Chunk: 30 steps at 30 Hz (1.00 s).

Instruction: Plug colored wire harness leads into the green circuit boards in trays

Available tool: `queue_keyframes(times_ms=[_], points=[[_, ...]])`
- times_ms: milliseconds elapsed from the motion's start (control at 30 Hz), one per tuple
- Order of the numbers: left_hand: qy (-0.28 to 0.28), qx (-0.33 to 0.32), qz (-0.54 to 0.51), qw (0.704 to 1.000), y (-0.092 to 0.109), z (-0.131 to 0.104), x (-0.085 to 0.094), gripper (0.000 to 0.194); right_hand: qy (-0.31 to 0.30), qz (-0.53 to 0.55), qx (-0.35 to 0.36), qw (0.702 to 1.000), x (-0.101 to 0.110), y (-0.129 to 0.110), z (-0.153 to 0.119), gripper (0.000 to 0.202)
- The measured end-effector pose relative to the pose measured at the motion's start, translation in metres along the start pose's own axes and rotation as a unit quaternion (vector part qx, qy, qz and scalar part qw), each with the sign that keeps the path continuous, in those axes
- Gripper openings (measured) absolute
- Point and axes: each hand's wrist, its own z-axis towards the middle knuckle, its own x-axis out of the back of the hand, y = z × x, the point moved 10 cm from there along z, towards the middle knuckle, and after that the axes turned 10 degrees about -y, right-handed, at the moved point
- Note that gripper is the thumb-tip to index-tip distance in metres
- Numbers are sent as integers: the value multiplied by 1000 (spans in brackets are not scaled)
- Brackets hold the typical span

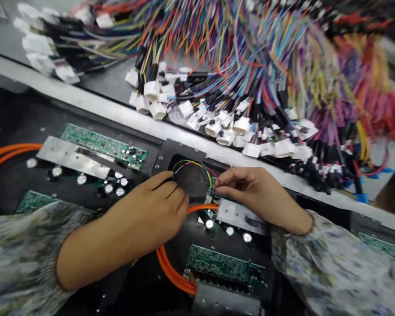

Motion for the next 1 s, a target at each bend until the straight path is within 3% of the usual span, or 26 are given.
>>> queue_keyframes(times_ms=[333, 600, 1000], points=[[-34, -22, -3, 999, 2, 0, -3, 44, 53, -55, 9, 997, 8, -1, -2, 11], [-42, -19, -8, 999, 2, 2, -1, 31, 70, -70, 20, 995, 11, -3, -5, 13], [-47, -25, -16, 998, 2, 2, -3, 30, 70, -89, 32, 993, 9, -5, -5, 13]])
